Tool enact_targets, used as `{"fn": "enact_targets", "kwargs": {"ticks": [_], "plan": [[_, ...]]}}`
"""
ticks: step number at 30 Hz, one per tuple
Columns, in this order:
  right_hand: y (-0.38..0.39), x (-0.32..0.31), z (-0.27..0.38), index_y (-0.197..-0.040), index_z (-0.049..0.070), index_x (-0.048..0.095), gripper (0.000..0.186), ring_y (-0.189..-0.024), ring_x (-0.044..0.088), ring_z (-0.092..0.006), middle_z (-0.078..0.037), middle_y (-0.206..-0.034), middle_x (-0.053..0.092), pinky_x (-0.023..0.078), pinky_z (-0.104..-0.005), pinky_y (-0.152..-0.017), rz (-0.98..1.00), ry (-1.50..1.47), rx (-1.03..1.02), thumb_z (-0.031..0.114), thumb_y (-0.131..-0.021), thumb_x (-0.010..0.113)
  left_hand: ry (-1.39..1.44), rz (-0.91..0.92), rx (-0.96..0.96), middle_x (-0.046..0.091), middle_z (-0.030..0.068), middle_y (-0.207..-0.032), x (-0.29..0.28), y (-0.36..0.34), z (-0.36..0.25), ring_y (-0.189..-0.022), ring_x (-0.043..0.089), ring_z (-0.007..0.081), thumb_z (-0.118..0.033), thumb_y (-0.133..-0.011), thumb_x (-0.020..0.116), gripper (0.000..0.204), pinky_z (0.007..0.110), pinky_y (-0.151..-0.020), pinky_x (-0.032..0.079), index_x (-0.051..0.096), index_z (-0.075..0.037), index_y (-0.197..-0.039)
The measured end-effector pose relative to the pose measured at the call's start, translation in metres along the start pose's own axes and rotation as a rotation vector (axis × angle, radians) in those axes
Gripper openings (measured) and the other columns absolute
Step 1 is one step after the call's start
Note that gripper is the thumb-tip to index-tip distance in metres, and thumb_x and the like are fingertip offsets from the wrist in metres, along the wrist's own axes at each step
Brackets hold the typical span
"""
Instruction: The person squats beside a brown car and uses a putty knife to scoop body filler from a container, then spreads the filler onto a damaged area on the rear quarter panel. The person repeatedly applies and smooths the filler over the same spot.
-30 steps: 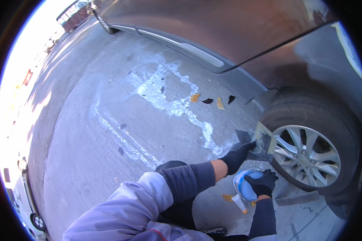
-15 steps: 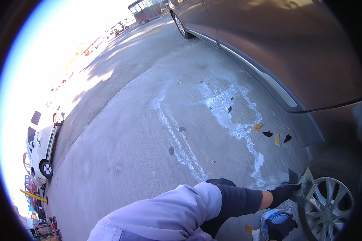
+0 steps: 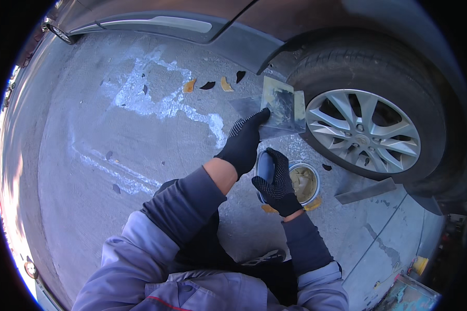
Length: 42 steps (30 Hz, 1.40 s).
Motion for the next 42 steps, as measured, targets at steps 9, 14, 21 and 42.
{"fn": "enact_targets", "kwargs": {"ticks": [9,14,21,42], "plan": [[0.063,0.105,-0.080,-0.147,0.012,0.052,0.079,-0.136,0.050,-0.0378,-0.016,-0.155,0.048,0.039,-0.0557,-0.113,0.003,-1.631,1.189,0.072,-0.097,0.037,0.009,-0.069,0.086,0.062,0.0134,-0.128,-0.011,0.010,-0.026,-0.122,0.061,0.0252,-0.028,-0.100,0.063,0.043,0.037,-0.109,0.047,0.055,0.000,-0.132],[0.073,0.087,-0.107,-0.138,0.014,0.060,0.050,-0.111,0.064,-0.0289,-0.014,-0.129,0.066,0.050,-0.0445,-0.091,-0.134,-0.605,1.069,0.050,-0.104,0.051,0.016,-0.074,0.031,0.063,0.0133,-0.126,-0.016,0.001,-0.014,-0.120,0.062,0.0245,-0.026,-0.099,0.065,0.042,0.035,-0.108,0.048,0.057,0.001,-0.130],[0.008,-0.045,-0.029,-0.129,0.005,0.064,0.049,-0.100,0.069,-0.0261,-0.015,-0.117,0.072,0.054,-0.0395,-0.089,-0.376,-1.098,0.694,0.047,-0.107,0.050,-0.375,0.003,0.030,0.067,0.0116,-0.125,-0.001,-0.004,0.013,-0.115,0.063,0.0247,-0.030,-0.098,0.069,0.049,0.034,-0.105,0.044,0.060,0.004,-0.133],[0.056,-0.166,-0.076,-0.124,-0.001,0.062,0.036,-0.097,0.071,-0.0277,-0.014,-0.112,0.070,0.059,-0.0369,-0.083,-0.453,-0.246,0.599,0.013,-0.091,0.070,-1.114,0.045,0.452,0.074,0.0247,-0.099,0.015,0.009,0.021,-0.094,0.073,0.0352,-0.035,-0.100,0.065,0.040,0.040,-0.085,0.054,0.072,0.002,-0.111]]}}
Point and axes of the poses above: each hand's wrist, its own y-axis away from the middle knuckle, its own x-axis out of the palm, z = x × y, the point moved 5 cm from there along -y, towards the middle knuckle
